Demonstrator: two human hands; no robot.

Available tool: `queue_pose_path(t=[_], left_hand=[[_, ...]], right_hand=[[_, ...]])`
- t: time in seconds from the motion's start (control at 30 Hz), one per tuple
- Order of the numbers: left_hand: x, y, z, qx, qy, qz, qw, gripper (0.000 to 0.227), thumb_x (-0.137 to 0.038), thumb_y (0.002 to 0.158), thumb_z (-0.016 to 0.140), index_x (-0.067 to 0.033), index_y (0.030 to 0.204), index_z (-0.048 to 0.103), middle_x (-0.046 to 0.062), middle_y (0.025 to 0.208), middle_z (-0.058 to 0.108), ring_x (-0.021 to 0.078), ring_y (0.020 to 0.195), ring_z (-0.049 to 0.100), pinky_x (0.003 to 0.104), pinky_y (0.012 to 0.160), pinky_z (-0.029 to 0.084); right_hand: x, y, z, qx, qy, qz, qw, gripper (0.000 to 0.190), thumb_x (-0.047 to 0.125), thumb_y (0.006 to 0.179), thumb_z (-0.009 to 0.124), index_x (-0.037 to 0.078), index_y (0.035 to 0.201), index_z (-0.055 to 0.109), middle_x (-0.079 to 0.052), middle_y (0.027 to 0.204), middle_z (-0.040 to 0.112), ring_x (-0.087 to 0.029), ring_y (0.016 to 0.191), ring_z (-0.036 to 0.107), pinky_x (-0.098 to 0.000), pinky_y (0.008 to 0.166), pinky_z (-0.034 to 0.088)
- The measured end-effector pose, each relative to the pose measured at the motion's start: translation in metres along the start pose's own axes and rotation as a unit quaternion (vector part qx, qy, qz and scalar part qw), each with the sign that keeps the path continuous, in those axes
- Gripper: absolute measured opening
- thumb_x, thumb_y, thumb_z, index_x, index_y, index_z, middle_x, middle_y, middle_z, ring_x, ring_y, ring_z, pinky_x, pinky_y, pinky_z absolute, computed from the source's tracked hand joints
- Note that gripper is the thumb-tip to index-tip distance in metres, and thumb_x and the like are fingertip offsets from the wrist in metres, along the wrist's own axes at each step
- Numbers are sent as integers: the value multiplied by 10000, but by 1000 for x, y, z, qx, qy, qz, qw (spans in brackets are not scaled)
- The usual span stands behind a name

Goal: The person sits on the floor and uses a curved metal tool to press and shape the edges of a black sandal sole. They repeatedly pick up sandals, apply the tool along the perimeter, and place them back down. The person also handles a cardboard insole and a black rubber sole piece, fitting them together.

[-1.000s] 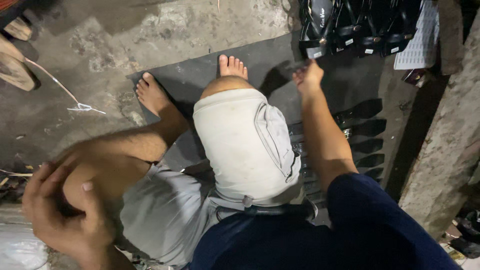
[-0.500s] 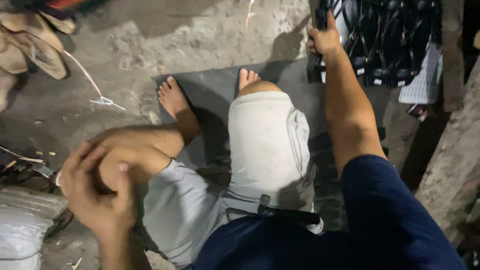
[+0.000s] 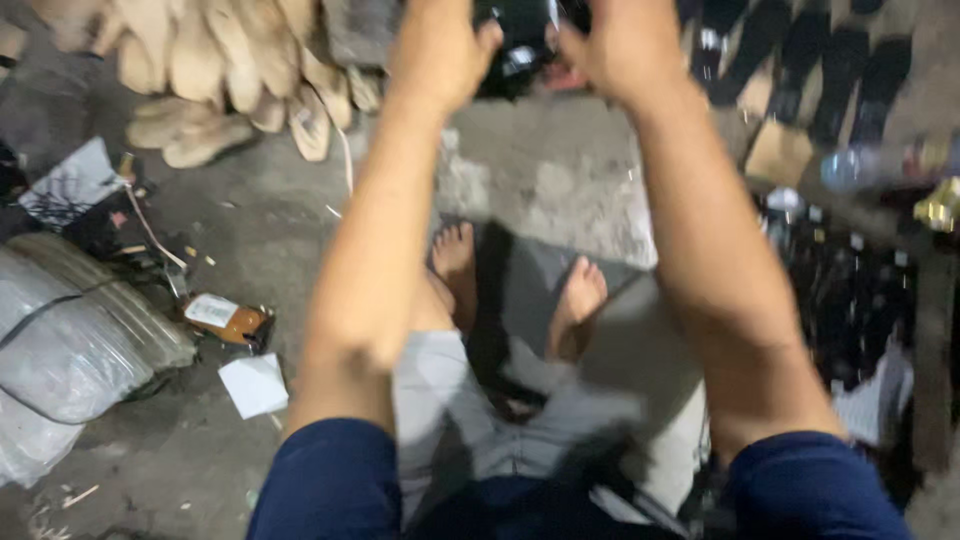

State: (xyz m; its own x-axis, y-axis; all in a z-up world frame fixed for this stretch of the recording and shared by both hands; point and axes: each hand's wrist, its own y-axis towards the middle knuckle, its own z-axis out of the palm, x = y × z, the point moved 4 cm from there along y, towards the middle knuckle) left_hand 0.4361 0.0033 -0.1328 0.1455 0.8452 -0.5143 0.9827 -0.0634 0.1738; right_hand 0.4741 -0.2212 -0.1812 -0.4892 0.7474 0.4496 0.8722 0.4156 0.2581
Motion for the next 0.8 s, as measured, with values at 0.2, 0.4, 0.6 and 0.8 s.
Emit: queue_pose_path(t=[0.2,0.4,0.6,0.8], left_hand=[[52,2,44,29,6,10,1000,839,-229,672,940,-98,1397,538,143,1388,508,381,1289,471,486,1030,437],[51,10,37,65,-2,-49,997,887,-243,593,978,-151,1371,562,109,1338,517,346,1271,486,485,1031,439],[45,14,29,49,-12,-70,996,890,-199,474,1017,-159,1254,589,94,1285,537,343,1242,503,489,1001,443],[42,20,29,44,20,-80,996,862,-191,412,1029,-148,1132,556,76,1220,564,338,1211,519,499,955,460]], right_hand=[[56,11,1,5,-68,-114,991,641,223,774,823,61,1370,648,-149,1422,542,-404,1345,440,-518,1143,398],[61,28,-2,17,-69,-63,995,697,232,689,849,67,1340,666,-186,1310,549,-415,1204,481,-523,981,413],[72,31,-10,38,-108,-65,991,682,248,647,899,79,1256,641,-138,1211,596,-355,1155,556,-522,946,412],[72,35,-12,37,-126,-55,990,631,259,589,951,79,1101,629,-129,1103,643,-373,1069,609,-480,944,443]])
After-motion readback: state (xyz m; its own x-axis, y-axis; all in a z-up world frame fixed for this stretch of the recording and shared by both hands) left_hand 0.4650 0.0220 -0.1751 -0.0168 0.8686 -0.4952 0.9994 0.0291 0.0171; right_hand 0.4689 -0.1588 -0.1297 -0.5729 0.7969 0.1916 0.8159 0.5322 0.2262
